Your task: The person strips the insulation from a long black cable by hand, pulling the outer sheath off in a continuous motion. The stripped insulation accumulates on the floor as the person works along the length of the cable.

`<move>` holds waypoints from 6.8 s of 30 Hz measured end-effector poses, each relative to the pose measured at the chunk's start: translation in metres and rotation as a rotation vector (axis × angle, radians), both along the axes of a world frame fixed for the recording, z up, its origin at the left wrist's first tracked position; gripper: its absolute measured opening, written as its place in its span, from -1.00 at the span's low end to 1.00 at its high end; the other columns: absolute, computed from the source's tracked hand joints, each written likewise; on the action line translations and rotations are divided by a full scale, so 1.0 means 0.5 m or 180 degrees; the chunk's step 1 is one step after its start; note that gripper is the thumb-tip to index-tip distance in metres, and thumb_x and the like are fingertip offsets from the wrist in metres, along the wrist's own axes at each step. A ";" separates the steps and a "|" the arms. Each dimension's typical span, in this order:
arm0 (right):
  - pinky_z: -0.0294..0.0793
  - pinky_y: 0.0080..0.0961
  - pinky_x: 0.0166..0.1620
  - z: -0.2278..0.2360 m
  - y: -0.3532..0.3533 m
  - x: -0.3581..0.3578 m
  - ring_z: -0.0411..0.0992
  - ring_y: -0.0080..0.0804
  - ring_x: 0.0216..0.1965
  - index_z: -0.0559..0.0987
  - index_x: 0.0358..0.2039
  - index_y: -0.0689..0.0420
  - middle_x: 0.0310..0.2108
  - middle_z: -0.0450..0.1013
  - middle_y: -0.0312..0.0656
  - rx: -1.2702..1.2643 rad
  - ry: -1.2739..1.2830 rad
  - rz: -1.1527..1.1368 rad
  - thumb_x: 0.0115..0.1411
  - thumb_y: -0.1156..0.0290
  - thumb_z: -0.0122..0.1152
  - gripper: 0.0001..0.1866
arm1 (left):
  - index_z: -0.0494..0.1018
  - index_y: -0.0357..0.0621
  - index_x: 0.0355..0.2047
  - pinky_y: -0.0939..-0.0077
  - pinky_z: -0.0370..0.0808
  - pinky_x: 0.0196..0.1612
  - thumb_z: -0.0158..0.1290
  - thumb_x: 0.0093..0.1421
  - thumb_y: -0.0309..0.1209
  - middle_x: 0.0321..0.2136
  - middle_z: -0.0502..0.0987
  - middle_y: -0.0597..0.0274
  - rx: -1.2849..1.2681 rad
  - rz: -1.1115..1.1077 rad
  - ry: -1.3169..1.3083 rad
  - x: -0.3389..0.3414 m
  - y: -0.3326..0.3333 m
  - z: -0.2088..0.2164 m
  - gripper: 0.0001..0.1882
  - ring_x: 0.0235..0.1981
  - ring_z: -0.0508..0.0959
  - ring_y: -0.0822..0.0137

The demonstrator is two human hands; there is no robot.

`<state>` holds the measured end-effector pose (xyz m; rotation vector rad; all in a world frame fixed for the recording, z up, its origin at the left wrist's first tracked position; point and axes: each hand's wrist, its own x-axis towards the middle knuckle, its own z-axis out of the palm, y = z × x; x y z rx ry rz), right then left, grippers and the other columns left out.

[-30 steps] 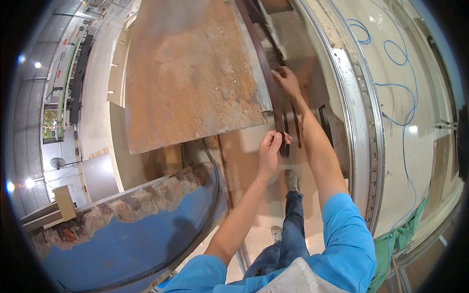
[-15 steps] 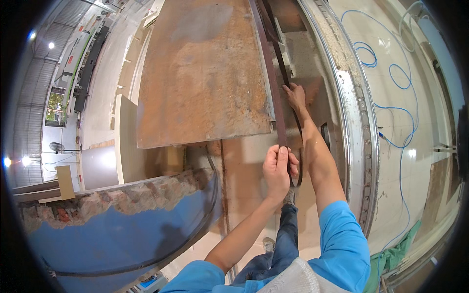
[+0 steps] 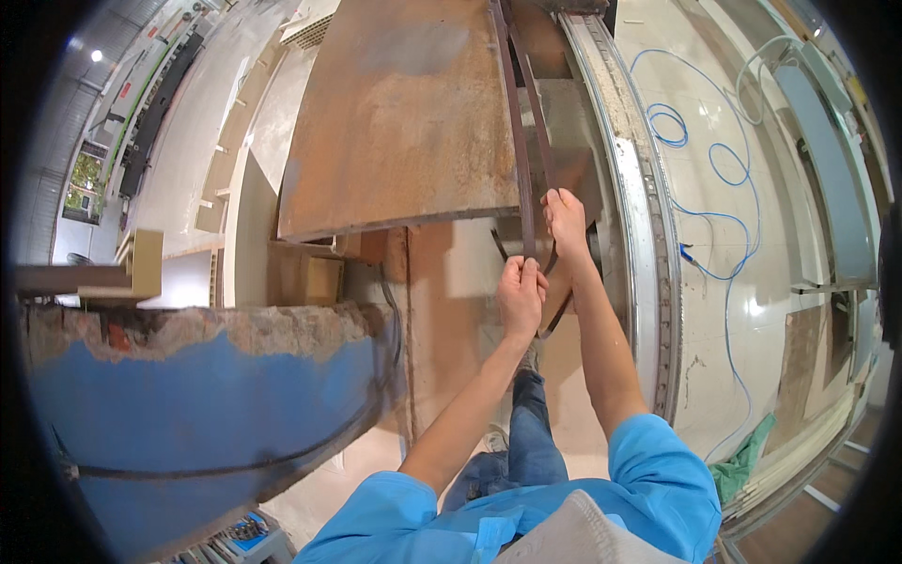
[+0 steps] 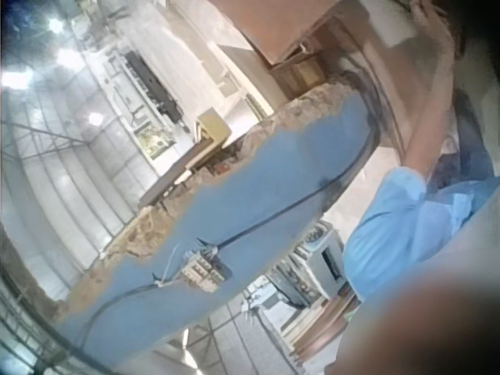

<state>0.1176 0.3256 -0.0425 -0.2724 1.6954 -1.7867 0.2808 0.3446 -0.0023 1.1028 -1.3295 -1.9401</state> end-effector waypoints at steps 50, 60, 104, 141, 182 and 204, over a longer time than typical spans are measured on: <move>0.45 -0.61 -0.40 0.006 0.876 0.914 0.44 -0.61 -0.48 0.50 -0.18 0.22 -0.45 0.49 -0.31 0.0207 -0.1239 0.0002 0.36 0.31 0.17 -0.78 | 0.48 -0.32 -0.34 0.33 0.55 -0.41 -0.01 0.36 -0.34 -0.44 0.61 0.04 -0.0075 -0.1012 0.0347 0.027 0.004 -0.037 -0.75 -0.49 0.61 0.23; 0.40 -0.43 -0.05 -0.140 0.682 0.585 0.44 -0.41 -0.17 0.48 0.12 0.21 -0.18 0.52 -0.18 0.1265 0.0625 0.0558 0.43 -0.07 -0.13 -0.41 | 0.47 -0.31 -0.35 0.44 0.57 -0.44 -0.01 0.38 -0.35 -0.51 0.58 0.12 0.0043 -0.0585 0.0065 0.302 0.251 -0.051 -0.74 -0.54 0.59 0.36; 0.38 -0.39 0.08 -0.105 0.527 0.390 0.43 -0.40 -0.05 0.53 0.03 0.19 -0.10 0.49 -0.22 -0.0677 0.0203 0.0690 0.41 -0.07 -0.07 -0.45 | 0.45 -0.31 -0.27 0.36 0.58 -0.32 -0.05 0.40 -0.39 -0.43 0.57 0.12 0.0793 -0.0856 0.0375 0.213 0.188 -0.059 -0.79 -0.46 0.60 0.30; 0.47 -0.44 -0.22 -0.104 0.995 0.910 0.46 -0.46 -0.35 0.52 -0.17 0.17 -0.42 0.46 -0.28 0.0756 -0.1635 0.1541 0.45 0.09 -0.05 -0.62 | 0.43 -0.30 -0.24 0.40 0.59 -0.32 -0.06 0.41 -0.40 -0.42 0.55 0.11 0.0532 -0.0855 0.0690 0.022 -0.040 -0.083 -0.81 -0.43 0.59 0.30; 0.39 -0.59 -0.50 -0.008 0.929 0.880 0.36 -0.57 -0.61 0.49 -0.27 0.16 -0.59 0.40 -0.32 0.0580 -0.1325 0.0750 0.48 0.18 -0.09 -0.67 | 0.42 -0.40 -0.13 0.23 0.61 -0.06 -0.12 0.45 -0.31 -0.24 0.57 0.00 0.1043 -0.1201 0.0705 -0.060 -0.094 -0.066 -0.68 -0.21 0.62 0.16; 0.37 -0.54 -0.50 0.061 0.086 0.142 0.35 -0.51 -0.58 0.50 -0.33 0.16 -0.52 0.42 -0.31 -0.0420 -0.1246 0.0552 0.40 0.11 0.02 -0.64 | 0.48 -0.30 -0.29 0.46 0.56 -0.31 -0.02 0.41 -0.34 -0.46 0.57 0.18 0.1202 -0.0390 0.0217 0.374 0.402 -0.074 -0.76 -0.43 0.59 0.35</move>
